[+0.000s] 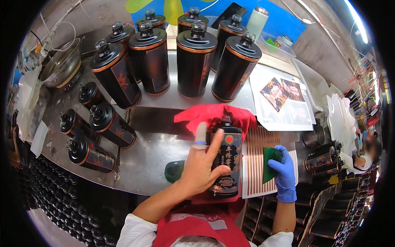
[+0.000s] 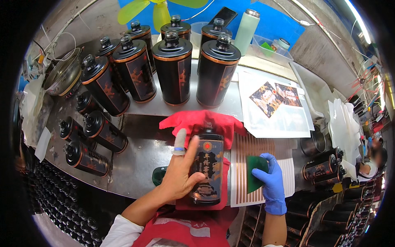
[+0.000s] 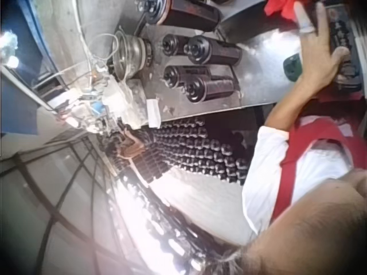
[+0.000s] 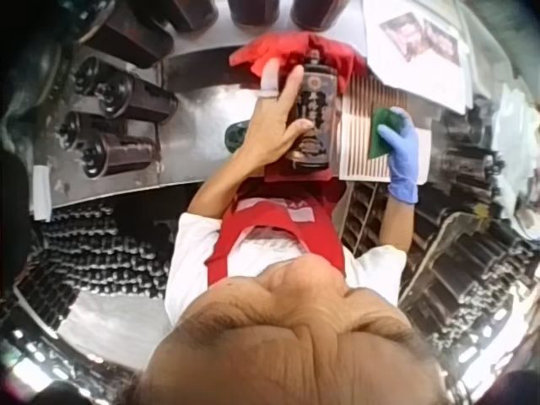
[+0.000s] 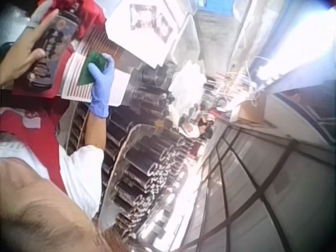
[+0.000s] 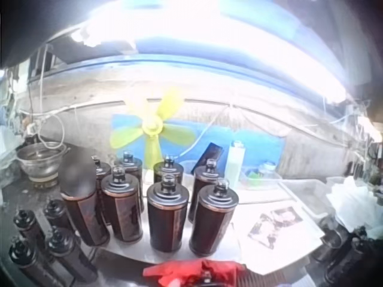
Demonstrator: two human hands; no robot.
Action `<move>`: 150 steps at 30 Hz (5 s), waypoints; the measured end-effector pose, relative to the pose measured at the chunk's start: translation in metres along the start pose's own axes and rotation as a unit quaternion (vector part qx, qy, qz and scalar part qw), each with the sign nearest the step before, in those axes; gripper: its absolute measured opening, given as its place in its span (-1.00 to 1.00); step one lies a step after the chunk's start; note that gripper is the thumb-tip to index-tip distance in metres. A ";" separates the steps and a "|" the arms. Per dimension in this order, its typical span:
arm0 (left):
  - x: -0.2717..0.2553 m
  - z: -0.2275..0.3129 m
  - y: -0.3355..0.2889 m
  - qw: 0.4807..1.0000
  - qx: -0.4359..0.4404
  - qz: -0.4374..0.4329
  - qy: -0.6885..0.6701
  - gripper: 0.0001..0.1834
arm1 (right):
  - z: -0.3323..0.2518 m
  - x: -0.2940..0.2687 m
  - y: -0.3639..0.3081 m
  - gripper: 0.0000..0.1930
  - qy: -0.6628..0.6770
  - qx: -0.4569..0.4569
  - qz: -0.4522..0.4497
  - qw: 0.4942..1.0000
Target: The person applies printed labels and gold foil strips to black cylindrical containers. They smooth each label with a green squeegee, then apply and smooth a gold strip around the top and bottom rims before placing the finished container aside.
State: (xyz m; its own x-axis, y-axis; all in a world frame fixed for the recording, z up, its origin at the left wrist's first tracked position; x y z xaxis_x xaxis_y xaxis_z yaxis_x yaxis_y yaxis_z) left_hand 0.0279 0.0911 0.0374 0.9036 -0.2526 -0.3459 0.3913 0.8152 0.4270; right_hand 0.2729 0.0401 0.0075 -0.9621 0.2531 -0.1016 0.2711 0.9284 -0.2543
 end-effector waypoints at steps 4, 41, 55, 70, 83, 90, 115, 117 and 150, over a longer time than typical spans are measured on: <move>0.014 -0.005 0.000 0.994 -0.046 -0.084 0.056 -0.09 | -0.017 0.012 -0.016 -0.59 -0.095 -0.032 0.012 0.995; -0.036 0.001 -0.001 0.937 -0.100 0.225 -0.249 -0.79 | -0.090 0.094 -0.032 -0.63 -0.187 -0.219 0.076 0.955; -0.013 -0.108 -0.028 0.892 -0.205 0.279 -0.291 -0.80 | 0.063 0.063 0.032 -0.67 0.065 0.000 0.028 0.997; -0.009 -0.056 -0.067 0.914 -0.169 0.280 -0.242 -0.75 | 0.049 0.057 -0.013 -0.66 0.048 -0.026 0.030 0.998; -0.019 0.041 -0.054 0.961 -0.066 0.236 -0.127 -0.73 | -0.071 0.092 -0.068 -0.68 -0.323 -0.266 0.122 0.900; -0.009 -0.021 -0.072 0.935 -0.130 0.269 -0.189 -0.79 | 0.006 0.051 -0.044 -0.68 -0.114 -0.148 0.121 0.975; -0.037 -0.067 -0.104 0.959 -0.188 0.015 0.214 -0.33 | 0.026 0.043 -0.094 -0.71 -0.014 -0.272 -0.046 0.961; -0.004 -0.041 -0.095 0.986 -0.141 -0.077 0.035 0.15 | 0.012 0.042 -0.085 -0.73 -0.060 -0.266 -0.052 0.961; 0.012 0.007 -0.069 0.998 0.014 0.050 -0.019 -0.18 | -0.069 0.113 -0.101 -0.67 -0.427 -0.516 -0.058 0.740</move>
State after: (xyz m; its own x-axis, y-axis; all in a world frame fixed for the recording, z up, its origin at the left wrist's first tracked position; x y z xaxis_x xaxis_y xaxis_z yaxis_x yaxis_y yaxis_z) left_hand 0.0134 0.0281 0.0096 0.9442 -0.1911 -0.2684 0.3033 0.8224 0.4813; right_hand 0.1346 -0.0063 0.0882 -0.4886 0.3012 -0.8189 -0.4025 0.7549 0.5178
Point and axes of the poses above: each hand's wrist, its own y-axis towards the middle knuckle, its own x-axis out of the palm, z = x × y, the point moved 10 cm from there along y, towards the middle knuckle, and after that the axes turned 14 degrees about -y, right-handed, at the moved point
